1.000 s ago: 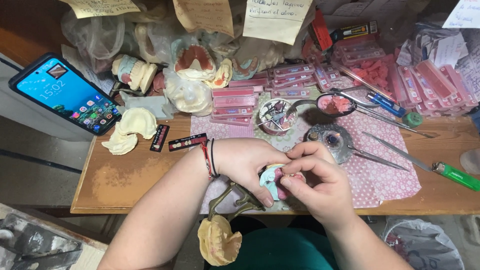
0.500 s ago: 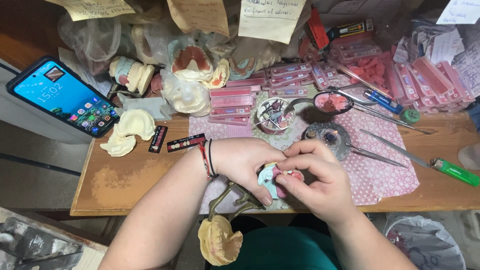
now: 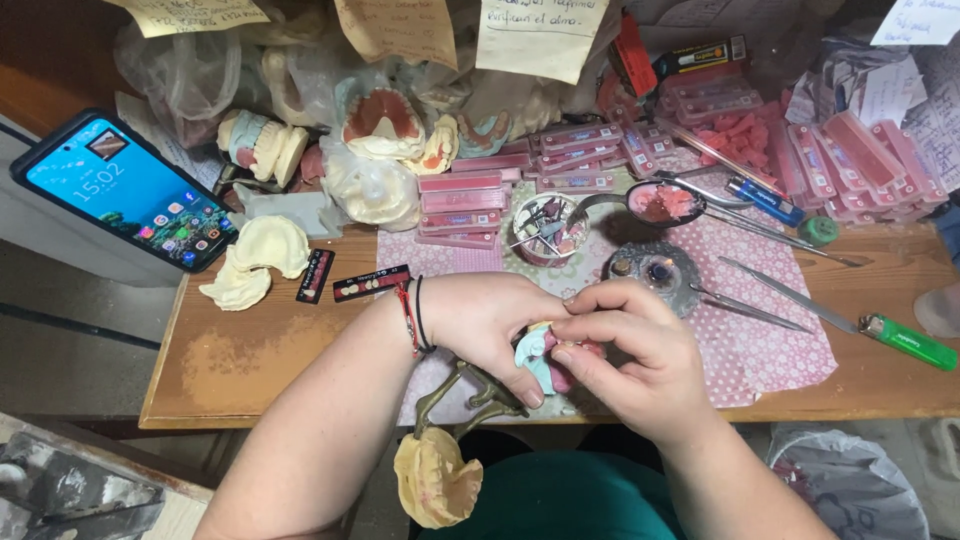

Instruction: Applying and shaping pink dental material onto a plaster model of teeth using a metal tool.

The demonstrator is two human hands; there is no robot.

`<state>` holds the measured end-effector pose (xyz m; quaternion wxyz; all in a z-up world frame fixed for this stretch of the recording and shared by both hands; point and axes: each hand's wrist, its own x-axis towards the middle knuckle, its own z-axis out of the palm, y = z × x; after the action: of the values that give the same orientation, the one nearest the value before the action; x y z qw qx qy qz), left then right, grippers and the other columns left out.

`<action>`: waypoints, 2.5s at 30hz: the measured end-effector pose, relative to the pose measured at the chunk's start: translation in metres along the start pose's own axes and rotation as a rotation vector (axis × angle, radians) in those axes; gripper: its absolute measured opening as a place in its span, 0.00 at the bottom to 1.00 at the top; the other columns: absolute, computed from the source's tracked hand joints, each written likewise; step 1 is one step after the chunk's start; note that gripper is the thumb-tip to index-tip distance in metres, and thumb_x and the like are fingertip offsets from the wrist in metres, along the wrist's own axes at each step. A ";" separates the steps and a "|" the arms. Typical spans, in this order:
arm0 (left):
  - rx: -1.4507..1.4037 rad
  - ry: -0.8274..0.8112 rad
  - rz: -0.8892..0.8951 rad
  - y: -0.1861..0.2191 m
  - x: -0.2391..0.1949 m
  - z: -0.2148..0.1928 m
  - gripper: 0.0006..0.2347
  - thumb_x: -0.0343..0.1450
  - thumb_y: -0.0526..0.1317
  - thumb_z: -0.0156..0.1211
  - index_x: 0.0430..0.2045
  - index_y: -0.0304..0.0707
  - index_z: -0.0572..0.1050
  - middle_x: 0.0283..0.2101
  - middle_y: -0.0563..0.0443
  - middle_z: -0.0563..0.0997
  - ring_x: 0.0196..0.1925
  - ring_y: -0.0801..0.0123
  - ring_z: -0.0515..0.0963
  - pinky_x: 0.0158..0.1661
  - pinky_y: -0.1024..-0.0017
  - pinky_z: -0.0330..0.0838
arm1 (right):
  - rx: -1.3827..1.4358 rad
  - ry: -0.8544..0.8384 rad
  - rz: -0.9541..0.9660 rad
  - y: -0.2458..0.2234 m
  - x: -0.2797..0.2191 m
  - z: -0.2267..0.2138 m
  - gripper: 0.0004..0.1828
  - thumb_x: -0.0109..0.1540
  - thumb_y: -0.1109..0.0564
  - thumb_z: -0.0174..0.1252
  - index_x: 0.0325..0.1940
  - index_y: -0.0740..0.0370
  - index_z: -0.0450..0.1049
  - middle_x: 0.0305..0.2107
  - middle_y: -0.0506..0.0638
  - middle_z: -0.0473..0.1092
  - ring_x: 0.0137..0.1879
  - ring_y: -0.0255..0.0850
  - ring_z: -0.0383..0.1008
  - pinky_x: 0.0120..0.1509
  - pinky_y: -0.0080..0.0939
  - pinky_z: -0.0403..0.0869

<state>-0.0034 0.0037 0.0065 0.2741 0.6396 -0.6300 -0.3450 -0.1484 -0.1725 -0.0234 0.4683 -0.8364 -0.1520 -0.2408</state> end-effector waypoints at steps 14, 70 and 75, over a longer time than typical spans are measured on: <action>-0.133 0.304 0.099 0.019 -0.019 -0.013 0.25 0.61 0.56 0.72 0.47 0.45 0.75 0.41 0.50 0.84 0.44 0.60 0.83 0.49 0.63 0.76 | 0.372 0.092 -0.029 0.026 -0.019 0.006 0.70 0.51 0.46 0.73 0.85 0.50 0.33 0.67 0.59 0.61 0.70 0.45 0.66 0.75 0.46 0.68; 0.900 0.850 -0.063 0.049 -0.025 0.045 0.26 0.72 0.36 0.64 0.67 0.51 0.66 0.38 0.57 0.84 0.34 0.62 0.84 0.32 0.63 0.75 | 0.473 -0.058 0.068 0.028 -0.028 0.004 0.62 0.42 0.36 0.76 0.72 0.66 0.59 0.65 0.60 0.66 0.72 0.49 0.69 0.79 0.47 0.66; 0.085 0.988 -0.075 0.066 -0.037 0.069 0.27 0.80 0.57 0.34 0.65 0.37 0.68 0.63 0.39 0.78 0.66 0.51 0.76 0.65 0.52 0.67 | 0.528 -0.092 -0.019 0.013 -0.020 0.005 0.56 0.48 0.37 0.73 0.72 0.64 0.57 0.76 0.67 0.52 0.83 0.58 0.55 0.89 0.59 0.56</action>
<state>-0.0976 0.0421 0.0199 0.5010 0.7595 -0.4146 0.0156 -0.1575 -0.1755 -0.0454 0.6607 -0.6938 -0.2385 -0.1588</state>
